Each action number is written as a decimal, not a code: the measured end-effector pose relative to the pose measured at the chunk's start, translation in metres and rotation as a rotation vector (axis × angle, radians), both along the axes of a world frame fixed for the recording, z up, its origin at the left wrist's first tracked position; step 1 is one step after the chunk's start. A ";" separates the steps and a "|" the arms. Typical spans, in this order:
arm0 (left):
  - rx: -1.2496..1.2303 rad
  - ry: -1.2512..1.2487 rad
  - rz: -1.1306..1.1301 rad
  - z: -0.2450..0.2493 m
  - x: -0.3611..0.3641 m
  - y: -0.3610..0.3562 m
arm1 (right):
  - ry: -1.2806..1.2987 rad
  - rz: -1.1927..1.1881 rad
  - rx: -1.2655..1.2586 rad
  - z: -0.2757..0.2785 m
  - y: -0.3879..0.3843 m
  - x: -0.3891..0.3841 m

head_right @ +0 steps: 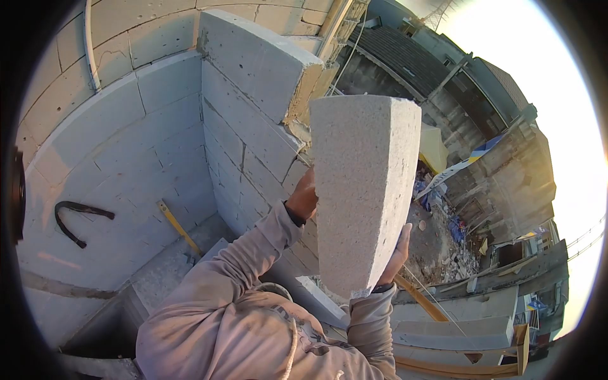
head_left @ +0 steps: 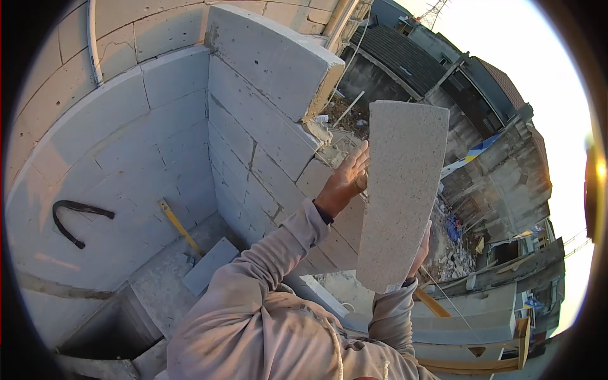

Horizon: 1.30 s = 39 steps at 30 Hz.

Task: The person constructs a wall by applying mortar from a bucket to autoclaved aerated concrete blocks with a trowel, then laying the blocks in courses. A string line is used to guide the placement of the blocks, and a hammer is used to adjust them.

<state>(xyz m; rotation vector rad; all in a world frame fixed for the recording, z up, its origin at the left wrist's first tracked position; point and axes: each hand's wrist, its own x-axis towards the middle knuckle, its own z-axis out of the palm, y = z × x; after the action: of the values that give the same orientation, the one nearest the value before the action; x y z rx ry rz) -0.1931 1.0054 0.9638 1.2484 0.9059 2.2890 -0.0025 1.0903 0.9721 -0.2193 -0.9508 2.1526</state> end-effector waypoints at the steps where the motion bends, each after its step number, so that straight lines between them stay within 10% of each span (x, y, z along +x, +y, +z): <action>1: 0.051 -0.057 0.051 -0.045 0.002 0.034 | -0.053 0.057 -0.025 -0.002 -0.011 -0.003; 6: -0.072 -0.553 -0.294 -0.206 0.042 0.018 | -0.307 0.172 -0.215 -0.017 -0.066 -0.012; 11: -0.117 -0.861 -0.472 -0.241 0.035 -0.042 | -0.638 0.392 -0.284 -0.036 -0.085 -0.022; 15: -0.054 -0.926 -0.460 -0.233 0.023 -0.063 | -1.099 0.609 0.330 -0.011 -0.083 0.001; 17: 0.015 -0.924 -0.434 -0.220 0.014 -0.068 | -0.620 -0.108 0.939 -0.055 -0.088 0.022; 21: 0.228 -0.856 -0.392 -0.170 -0.001 -0.060 | -0.432 -0.404 1.463 -0.025 -0.092 -0.006; 28: -0.129 -0.665 0.062 -0.035 0.018 -0.041 | -0.434 -0.331 0.774 -0.007 -0.061 -0.055; 31: -0.362 -0.361 0.253 -0.016 0.012 -0.024 | -0.252 -0.574 0.713 0.026 -0.034 -0.060; 34: -0.564 0.093 0.277 -0.005 -0.019 -0.023 | -0.021 -0.333 0.395 0.040 0.007 -0.061; 39: -0.500 -0.057 0.264 -0.025 -0.056 0.013 | -0.021 -0.397 0.439 0.025 0.041 -0.078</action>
<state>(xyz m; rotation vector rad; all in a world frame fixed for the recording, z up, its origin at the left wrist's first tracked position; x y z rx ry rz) -0.2488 1.0182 0.9391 0.8816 1.5775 2.0726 -0.0807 1.1312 0.9974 -0.1937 -1.2484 1.5447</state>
